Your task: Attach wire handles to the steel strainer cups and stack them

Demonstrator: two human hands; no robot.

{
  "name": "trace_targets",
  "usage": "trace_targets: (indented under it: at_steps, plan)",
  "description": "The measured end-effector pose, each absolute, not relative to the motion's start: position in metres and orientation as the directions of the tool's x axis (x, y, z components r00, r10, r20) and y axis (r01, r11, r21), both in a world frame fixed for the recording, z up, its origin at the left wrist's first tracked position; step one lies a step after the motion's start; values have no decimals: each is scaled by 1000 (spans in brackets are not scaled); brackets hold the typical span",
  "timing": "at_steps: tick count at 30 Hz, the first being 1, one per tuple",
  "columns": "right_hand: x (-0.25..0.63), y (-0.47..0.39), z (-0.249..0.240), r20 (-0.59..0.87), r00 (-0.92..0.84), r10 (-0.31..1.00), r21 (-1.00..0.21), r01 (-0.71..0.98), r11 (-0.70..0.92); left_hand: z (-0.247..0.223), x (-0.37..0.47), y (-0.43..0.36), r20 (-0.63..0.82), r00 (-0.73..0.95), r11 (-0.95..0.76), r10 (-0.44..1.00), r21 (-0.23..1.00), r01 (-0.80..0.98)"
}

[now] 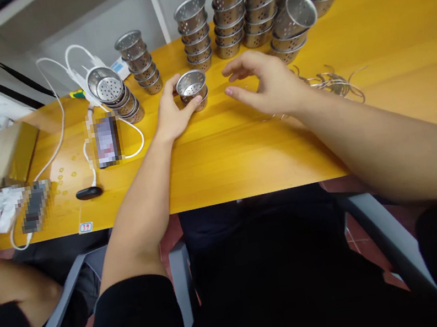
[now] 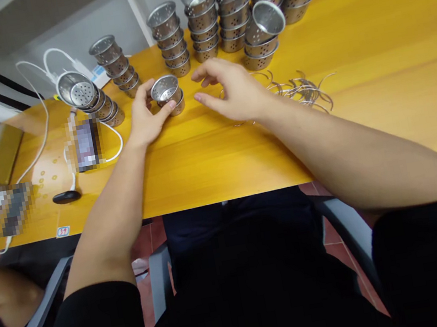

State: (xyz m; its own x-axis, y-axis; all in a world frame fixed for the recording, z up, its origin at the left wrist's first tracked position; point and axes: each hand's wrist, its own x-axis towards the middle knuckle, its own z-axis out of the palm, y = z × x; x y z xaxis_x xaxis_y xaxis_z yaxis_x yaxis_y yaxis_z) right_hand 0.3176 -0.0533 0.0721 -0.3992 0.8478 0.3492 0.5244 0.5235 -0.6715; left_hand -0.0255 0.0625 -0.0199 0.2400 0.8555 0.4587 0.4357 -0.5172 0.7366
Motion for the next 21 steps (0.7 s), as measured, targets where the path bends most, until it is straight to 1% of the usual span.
trace_targets:
  at_steps: [4, 7, 9, 13, 17, 21]
  plan:
    - [318, -53, 71, 359, -402, 842, -670, 517, 532, -25, -28, 66, 450, 273, -526, 850, 733, 432]
    - [317, -53, 72, 328, -415, 848, -669, 532, 519, -28, -31, 69, 442, 288, -527, 850, 730, 434]
    - [317, -54, 72, 309, -416, 855, -675, 537, 505, -29, -32, 70, 437, 279, -519, 855, 731, 443]
    - [318, -55, 73, 320, -421, 849, -683, 518, 515, -27, -33, 71, 436, 254, -504, 863, 721, 476]
    - [320, -54, 75, 324, -429, 843, -679, 515, 523, -24, -33, 70, 426, 251, -494, 869, 733, 468]
    - [320, -55, 79, 285, -403, 870, -665, 570, 482, -20, -29, 64, 433, 263, -507, 862, 737, 446]
